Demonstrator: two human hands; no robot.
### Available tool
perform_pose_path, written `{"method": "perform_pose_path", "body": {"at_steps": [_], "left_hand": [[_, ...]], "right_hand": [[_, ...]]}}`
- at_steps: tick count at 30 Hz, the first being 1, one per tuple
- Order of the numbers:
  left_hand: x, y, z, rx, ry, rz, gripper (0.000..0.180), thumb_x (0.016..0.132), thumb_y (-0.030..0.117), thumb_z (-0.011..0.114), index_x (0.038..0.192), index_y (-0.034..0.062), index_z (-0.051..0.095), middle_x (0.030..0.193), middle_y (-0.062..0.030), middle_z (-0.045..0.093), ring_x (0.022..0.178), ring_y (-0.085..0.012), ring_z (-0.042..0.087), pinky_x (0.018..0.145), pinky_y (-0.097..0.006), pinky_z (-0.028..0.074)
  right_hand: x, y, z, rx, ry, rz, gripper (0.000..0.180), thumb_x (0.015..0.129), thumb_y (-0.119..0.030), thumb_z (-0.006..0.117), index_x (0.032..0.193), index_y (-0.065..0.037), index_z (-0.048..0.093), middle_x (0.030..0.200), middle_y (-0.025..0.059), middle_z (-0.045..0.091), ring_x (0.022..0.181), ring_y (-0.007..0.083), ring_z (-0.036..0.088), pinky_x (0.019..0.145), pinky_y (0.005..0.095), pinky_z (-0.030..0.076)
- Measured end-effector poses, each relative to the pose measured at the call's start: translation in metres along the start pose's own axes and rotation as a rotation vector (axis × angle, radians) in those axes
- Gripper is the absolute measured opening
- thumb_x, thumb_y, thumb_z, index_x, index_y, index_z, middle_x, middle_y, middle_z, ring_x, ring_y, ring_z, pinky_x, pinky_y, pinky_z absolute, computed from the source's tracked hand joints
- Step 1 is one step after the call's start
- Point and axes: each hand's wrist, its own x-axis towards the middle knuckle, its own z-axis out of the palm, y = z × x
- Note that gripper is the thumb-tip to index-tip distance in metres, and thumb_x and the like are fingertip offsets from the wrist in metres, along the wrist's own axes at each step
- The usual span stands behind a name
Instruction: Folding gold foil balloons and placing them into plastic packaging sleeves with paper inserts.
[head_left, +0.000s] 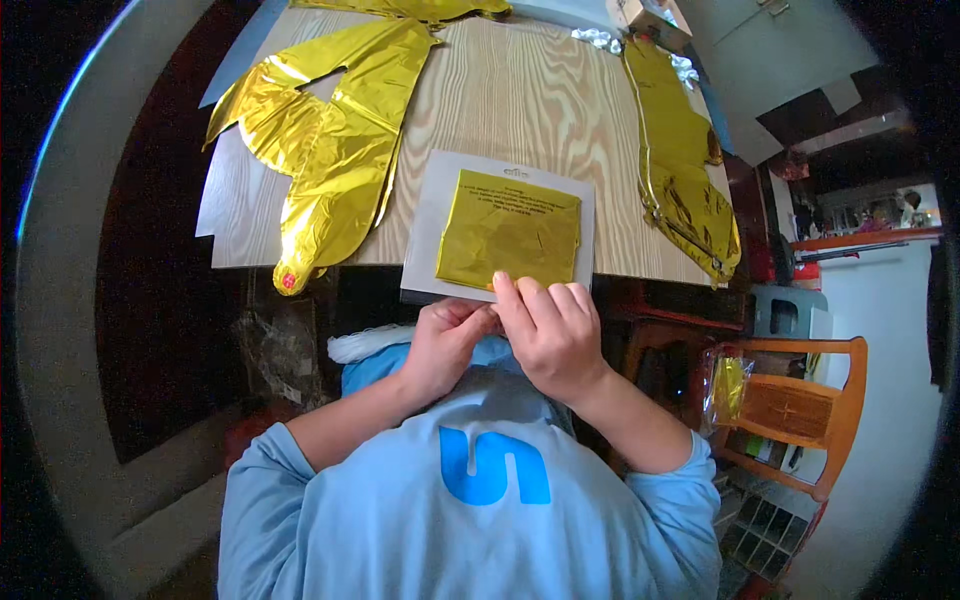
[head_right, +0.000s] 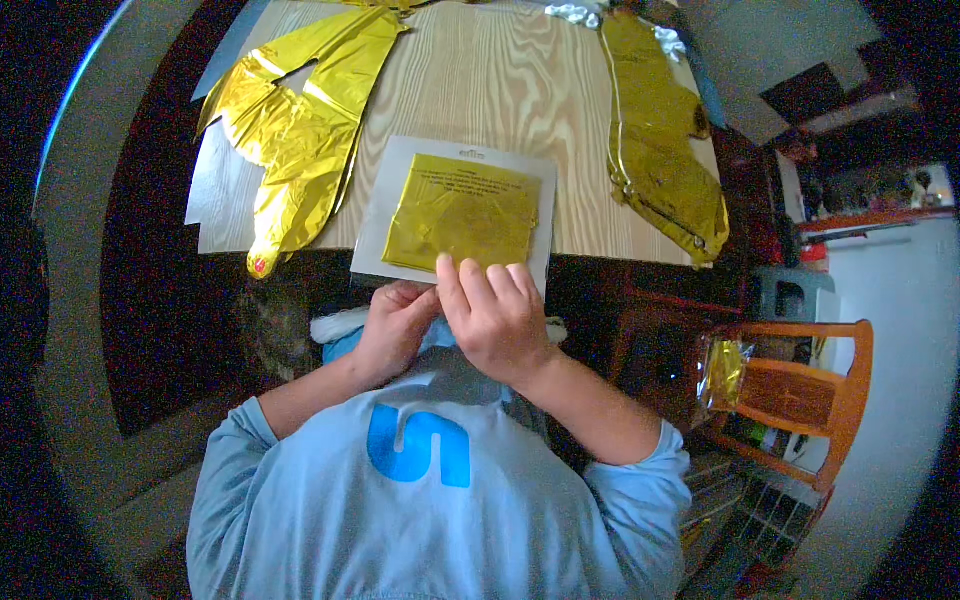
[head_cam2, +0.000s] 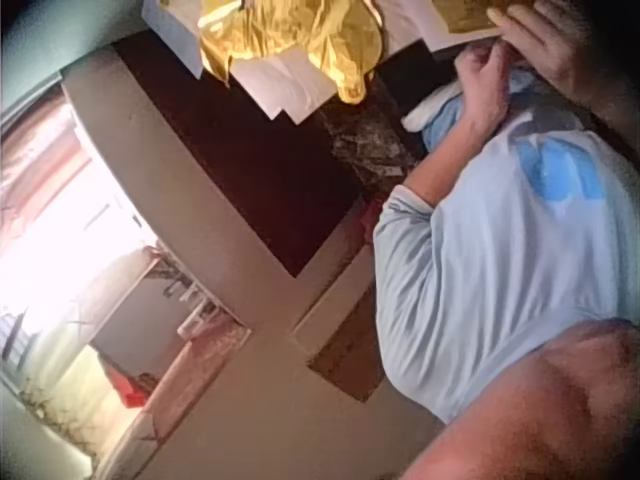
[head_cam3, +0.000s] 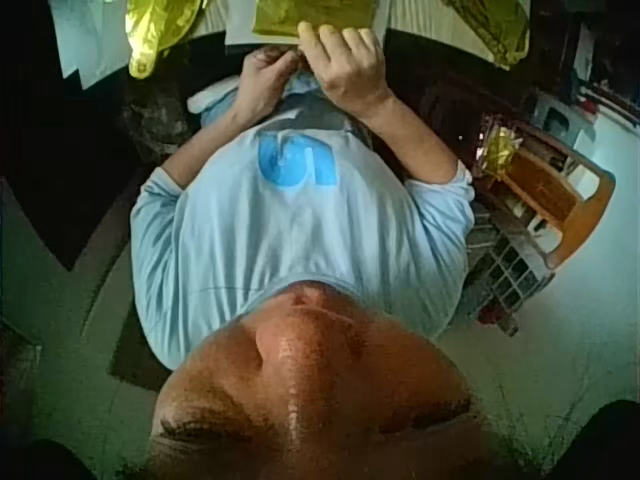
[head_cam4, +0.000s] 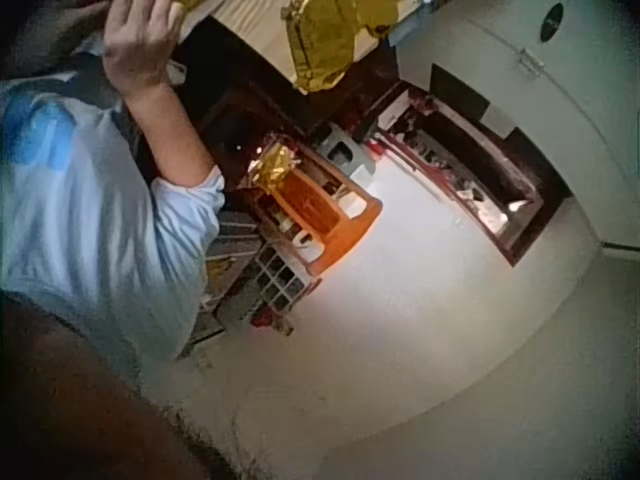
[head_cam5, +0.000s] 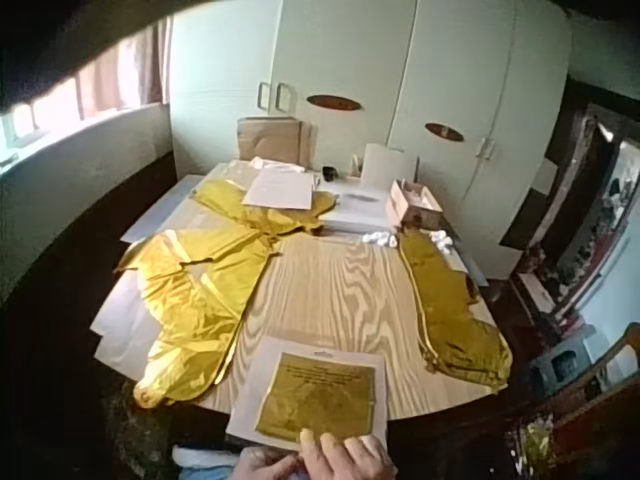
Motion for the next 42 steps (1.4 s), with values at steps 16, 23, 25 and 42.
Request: {"method": "perform_pose_path", "body": {"at_steps": [16, 23, 25, 42], "left_hand": [[0.0, -0.003, 0.007, 0.083, 0.015, 0.027, 0.026, 0.101, 0.015, 0.057, 0.112, -0.0056, 0.069, 0.1, -0.007, 0.071, 0.091, -0.0111, 0.064, 0.083, -0.028, 0.053], [0.001, -0.008, 0.006, 0.239, 0.042, 0.058, 0.017, 0.097, 0.008, 0.058, 0.091, -0.0039, 0.069, 0.085, -0.001, 0.068, 0.08, -0.0046, 0.054, 0.069, -0.024, 0.047], [0.0, -0.01, 0.006, 0.238, 0.055, 0.054, 0.017, 0.095, 0.007, 0.059, 0.087, -0.0037, 0.068, 0.082, 0.0006, 0.067, 0.077, -0.0039, 0.053, 0.066, -0.024, 0.046], [0.005, -0.017, 0.008, 0.19, 0.104, 0.084, 0.015, 0.093, 0.009, 0.063, 0.084, -0.0016, 0.068, 0.076, 0.0033, 0.064, 0.073, -0.0029, 0.052, 0.06, -0.025, 0.045]], "right_hand": [[0.003, 0.009, 0.013, 0.051, 0.123, -0.055, 0.025, 0.078, -0.014, 0.06, 0.096, 0.003, 0.064, 0.081, 0.0081, 0.054, 0.065, 0.0202, 0.053, 0.059, 0.0336, 0.043], [0.007, 0.009, 0.014, 0.126, 0.011, -0.104, 0.028, 0.079, -0.01, 0.062, 0.102, 0.005, 0.066, 0.085, 0.0092, 0.059, 0.066, 0.0207, 0.057, 0.06, 0.0338, 0.045], [0.01, 0.005, 0.016, 0.147, 0.025, -0.11, 0.027, 0.079, -0.009, 0.062, 0.101, 0.005, 0.066, 0.084, 0.0093, 0.059, 0.066, 0.021, 0.057, 0.06, 0.0336, 0.045], [0.024, 0.009, 0.028, 0.209, -0.011, -0.06, 0.02, 0.077, -0.012, 0.066, 0.092, 0.002, 0.065, 0.076, 0.0069, 0.052, 0.066, 0.0222, 0.056, 0.062, 0.0321, 0.045]]}}
